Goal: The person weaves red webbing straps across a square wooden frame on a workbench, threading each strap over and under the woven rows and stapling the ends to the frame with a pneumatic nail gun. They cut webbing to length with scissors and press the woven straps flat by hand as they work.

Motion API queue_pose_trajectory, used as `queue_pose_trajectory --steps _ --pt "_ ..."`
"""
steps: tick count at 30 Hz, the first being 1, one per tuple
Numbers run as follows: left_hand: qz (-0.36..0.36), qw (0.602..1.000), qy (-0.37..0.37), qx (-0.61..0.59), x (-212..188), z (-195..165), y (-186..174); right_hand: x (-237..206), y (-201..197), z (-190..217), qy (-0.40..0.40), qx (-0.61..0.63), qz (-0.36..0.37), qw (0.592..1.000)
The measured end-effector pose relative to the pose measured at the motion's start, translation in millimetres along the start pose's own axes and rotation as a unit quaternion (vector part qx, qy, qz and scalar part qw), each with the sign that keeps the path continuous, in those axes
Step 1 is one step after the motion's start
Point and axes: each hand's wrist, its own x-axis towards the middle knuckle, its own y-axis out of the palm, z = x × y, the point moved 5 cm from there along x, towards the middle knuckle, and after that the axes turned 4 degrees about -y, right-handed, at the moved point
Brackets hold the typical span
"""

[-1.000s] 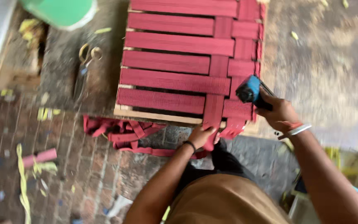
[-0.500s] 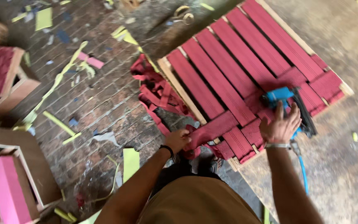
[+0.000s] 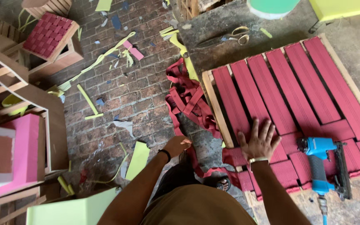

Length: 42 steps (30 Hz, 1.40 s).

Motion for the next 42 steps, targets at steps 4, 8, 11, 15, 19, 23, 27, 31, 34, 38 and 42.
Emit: queue_pose_trajectory --steps 4,8,11,15,19,23,27,31,34,38,42 --pt "0.038 0.992 -0.026 -0.117 35.2 4.0 -18.0 -10.2 -4.3 -12.5 0.019 -0.009 0.021 1.000" --pt "-0.014 0.996 0.008 -0.092 97.2 -25.8 -52.4 1.2 -5.6 -12.7 0.065 -0.027 0.003 0.997" --pt "-0.046 0.974 0.047 -0.215 153.7 -68.4 -75.2 32.1 1.4 -3.8 0.106 -0.013 -0.004 0.994" --pt "-0.197 0.944 0.263 -0.024 215.5 -151.2 -105.3 51.6 8.6 6.0 0.166 -0.060 0.040 0.984" --pt "-0.214 0.914 0.270 0.212 278.2 -213.8 -107.7 40.1 8.1 8.4 0.195 -0.081 0.076 0.974" --pt "-0.155 0.901 0.218 0.342 323.5 -240.3 -99.8 28.0 5.3 11.0 0.192 -0.066 0.057 0.977" --pt "-0.073 0.894 0.149 0.416 359.8 -243.5 -95.4 26.1 5.0 9.1 0.198 -0.069 0.066 0.975" --pt "-0.016 0.943 0.015 0.332 371.5 -225.1 -102.4 30.6 13.1 5.0 0.211 -0.094 0.126 0.965" --pt "-0.017 0.980 0.126 0.155 332.2 -218.2 -112.9 35.7 13.4 5.4 0.213 -0.108 0.110 0.965" --pt "0.086 0.989 0.094 -0.071 221.9 -177.1 -92.3 42.6 3.4 7.5 0.208 -0.064 0.109 0.970" --pt "0.167 0.963 -0.012 -0.210 122.2 -142.1 -45.7 56.5 -24.7 11.2 0.139 -0.015 0.107 0.984"
